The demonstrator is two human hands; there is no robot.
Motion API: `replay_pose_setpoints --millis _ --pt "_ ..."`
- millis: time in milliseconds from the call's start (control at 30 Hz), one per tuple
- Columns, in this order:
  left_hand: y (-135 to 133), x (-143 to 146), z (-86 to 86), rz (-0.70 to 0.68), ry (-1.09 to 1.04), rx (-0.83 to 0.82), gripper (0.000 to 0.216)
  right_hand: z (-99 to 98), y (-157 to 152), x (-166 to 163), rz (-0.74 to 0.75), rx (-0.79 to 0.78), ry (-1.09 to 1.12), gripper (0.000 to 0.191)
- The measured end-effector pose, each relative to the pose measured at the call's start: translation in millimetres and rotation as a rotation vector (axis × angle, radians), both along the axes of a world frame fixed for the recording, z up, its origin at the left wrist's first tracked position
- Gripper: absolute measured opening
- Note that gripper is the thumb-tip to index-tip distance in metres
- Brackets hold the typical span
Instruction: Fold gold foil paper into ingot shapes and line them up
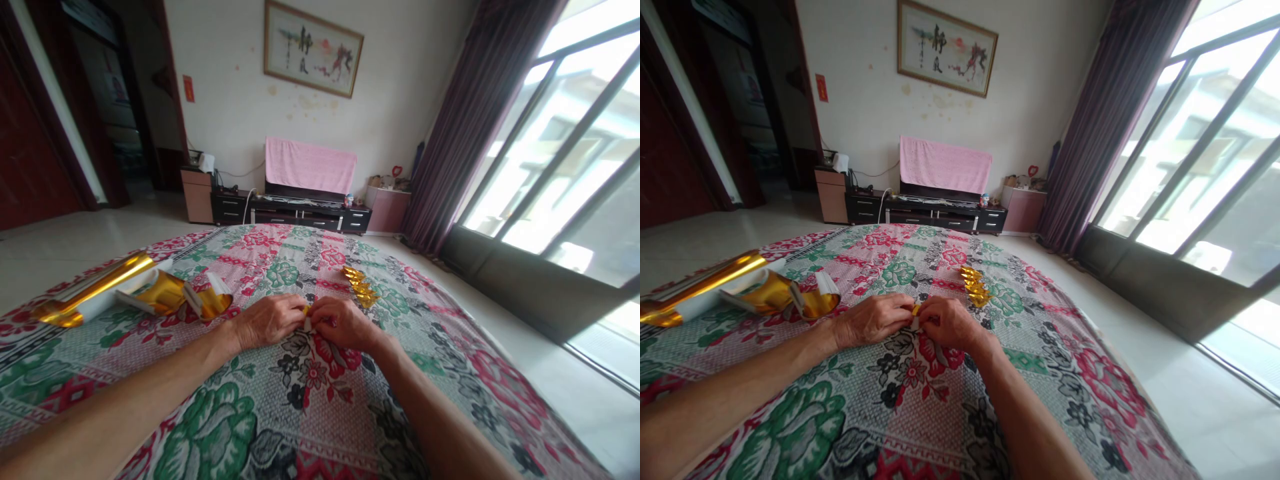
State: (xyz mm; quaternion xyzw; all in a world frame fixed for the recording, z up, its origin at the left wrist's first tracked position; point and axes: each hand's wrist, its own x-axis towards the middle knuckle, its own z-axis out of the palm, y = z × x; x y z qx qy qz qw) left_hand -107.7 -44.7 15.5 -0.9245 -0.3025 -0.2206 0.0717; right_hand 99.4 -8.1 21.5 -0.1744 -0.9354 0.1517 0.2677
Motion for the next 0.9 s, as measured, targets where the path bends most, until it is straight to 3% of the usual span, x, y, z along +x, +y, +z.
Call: replay_pose_setpoints --millis 267,500,733,900 --pt "0.6 -1.9 -5.7 -0.012 -0.174 -0.074 0.035 -9.6 5.1 4.3 -0.101 -0.044 0.003 0.022" --pt "6.0 -3.2 -6.6 -0.011 -0.141 -0.132 0.028 -4.9 0.2 4.1 -0.144 -0.045 -0.011 0.020" --pt "4.7 -2.5 -1.8 -0.075 -0.011 -0.053 0.022 -8.1 -11.5 1.6 -0.147 -0.013 0.064 0.015" --pt "7.0 -1.4 -11.1 -0.011 -0.047 -0.012 0.020 -10.0 -16.4 -1.0 -0.175 0.020 0.045 0.017"
